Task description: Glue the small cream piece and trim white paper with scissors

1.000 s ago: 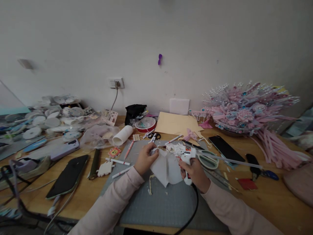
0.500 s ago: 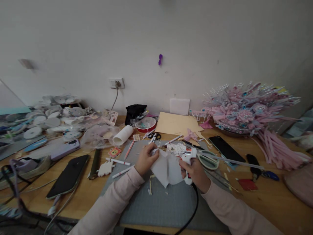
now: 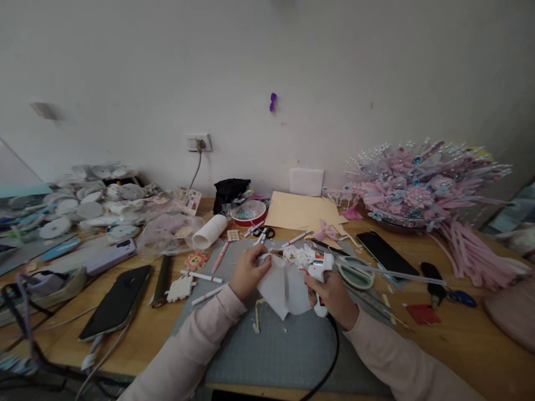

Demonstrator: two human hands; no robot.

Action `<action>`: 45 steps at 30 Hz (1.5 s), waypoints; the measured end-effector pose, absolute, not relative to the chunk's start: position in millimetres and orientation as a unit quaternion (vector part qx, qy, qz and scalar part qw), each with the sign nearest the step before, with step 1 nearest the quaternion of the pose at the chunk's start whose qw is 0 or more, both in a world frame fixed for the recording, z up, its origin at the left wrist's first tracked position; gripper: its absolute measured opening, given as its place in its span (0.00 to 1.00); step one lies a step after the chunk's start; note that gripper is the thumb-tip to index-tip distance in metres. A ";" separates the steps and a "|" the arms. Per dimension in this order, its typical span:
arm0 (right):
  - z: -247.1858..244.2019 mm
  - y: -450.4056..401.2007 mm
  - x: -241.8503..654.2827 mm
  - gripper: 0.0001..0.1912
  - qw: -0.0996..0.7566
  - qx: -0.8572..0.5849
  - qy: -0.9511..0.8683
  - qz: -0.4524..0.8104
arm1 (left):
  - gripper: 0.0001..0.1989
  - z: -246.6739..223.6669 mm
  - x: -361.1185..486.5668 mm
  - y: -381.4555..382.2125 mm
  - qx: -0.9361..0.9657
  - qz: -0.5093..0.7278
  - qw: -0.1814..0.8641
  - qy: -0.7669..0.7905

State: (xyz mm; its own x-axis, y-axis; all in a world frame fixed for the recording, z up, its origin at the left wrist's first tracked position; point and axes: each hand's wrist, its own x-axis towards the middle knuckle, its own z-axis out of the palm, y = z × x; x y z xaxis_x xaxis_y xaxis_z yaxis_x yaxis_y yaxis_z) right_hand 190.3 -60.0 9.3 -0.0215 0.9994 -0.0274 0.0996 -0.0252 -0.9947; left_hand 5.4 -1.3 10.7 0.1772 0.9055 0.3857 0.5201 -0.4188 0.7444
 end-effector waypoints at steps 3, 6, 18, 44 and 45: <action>10.1 -61.2 191.3 0.17 0.470 -0.518 -0.523 0.487 | 0.05 8.7 4.7 -0.2 0.723 0.429 0.232 0.489; 7.6 -56.3 197.3 0.17 0.508 -0.534 -0.497 0.459 | 0.06 7.5 3.9 0.5 0.713 0.445 0.234 0.489; -4.4 -18.8 237.6 0.20 0.231 -0.727 -0.578 0.289 | 0.09 3.2 1.5 1.0 0.702 0.497 0.232 0.454; 0.6 -63.8 177.6 0.21 0.437 -0.385 -0.377 0.720 | 0.22 -7.6 17.6 -9.8 0.746 0.469 0.339 0.329; -0.6 -62.5 177.9 0.21 0.450 -0.392 -0.384 0.705 | 0.24 -9.9 19.5 -8.5 0.719 0.476 0.363 0.352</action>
